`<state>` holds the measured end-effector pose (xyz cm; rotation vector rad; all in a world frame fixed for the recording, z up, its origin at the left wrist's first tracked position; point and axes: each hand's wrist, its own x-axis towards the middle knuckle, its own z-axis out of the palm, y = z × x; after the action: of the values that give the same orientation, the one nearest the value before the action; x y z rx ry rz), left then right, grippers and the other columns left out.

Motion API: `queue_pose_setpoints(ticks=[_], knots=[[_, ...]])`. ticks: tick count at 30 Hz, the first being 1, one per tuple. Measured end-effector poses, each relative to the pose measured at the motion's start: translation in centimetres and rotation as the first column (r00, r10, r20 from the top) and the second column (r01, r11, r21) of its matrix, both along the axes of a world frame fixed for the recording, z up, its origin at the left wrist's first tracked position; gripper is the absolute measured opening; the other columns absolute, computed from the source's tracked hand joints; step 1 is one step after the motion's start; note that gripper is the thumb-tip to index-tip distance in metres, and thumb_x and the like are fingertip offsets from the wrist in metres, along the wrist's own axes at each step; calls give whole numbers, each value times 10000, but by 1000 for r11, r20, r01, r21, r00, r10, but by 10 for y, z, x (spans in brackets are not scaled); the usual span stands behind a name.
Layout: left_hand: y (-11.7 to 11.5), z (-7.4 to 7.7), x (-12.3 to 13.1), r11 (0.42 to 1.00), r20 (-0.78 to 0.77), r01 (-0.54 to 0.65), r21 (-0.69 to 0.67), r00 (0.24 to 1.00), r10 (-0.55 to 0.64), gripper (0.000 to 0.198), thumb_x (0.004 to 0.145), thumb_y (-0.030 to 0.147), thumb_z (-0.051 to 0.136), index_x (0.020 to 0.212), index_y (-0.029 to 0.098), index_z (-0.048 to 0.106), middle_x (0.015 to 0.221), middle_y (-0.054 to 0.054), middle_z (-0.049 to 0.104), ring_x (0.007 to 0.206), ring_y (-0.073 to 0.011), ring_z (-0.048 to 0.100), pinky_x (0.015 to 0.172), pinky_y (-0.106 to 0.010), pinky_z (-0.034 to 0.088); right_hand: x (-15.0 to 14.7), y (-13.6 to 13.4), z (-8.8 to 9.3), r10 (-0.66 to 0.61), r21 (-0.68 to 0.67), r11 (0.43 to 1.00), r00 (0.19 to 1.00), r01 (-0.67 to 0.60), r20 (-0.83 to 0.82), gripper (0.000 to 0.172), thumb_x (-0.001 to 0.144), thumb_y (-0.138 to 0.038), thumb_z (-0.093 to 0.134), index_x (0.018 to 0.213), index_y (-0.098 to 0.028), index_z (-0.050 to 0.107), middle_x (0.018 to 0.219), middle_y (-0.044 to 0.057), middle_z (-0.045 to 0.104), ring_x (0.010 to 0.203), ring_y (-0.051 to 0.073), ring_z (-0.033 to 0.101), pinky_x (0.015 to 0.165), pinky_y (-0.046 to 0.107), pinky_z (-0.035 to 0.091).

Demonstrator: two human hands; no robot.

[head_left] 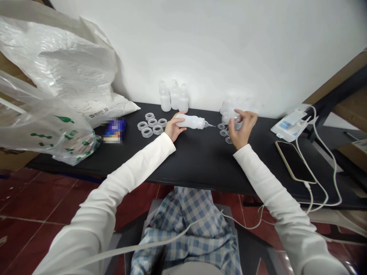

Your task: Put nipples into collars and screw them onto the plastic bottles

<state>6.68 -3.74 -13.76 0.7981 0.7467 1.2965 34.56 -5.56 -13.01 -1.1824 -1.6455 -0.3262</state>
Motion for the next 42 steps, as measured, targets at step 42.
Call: queue_pose_setpoints(ticks=[42], knots=[[-23, -5, 33, 980, -393, 71, 185, 919, 7, 525, 816, 677, 672, 760, 229, 403, 497, 92, 366, 355, -40, 311, 392, -204, 140, -41, 1, -37, 321, 75, 945, 947, -318, -30, 133, 934, -286, 388, 959, -241, 511, 927, 74, 583, 873, 228, 591, 795, 434, 523]])
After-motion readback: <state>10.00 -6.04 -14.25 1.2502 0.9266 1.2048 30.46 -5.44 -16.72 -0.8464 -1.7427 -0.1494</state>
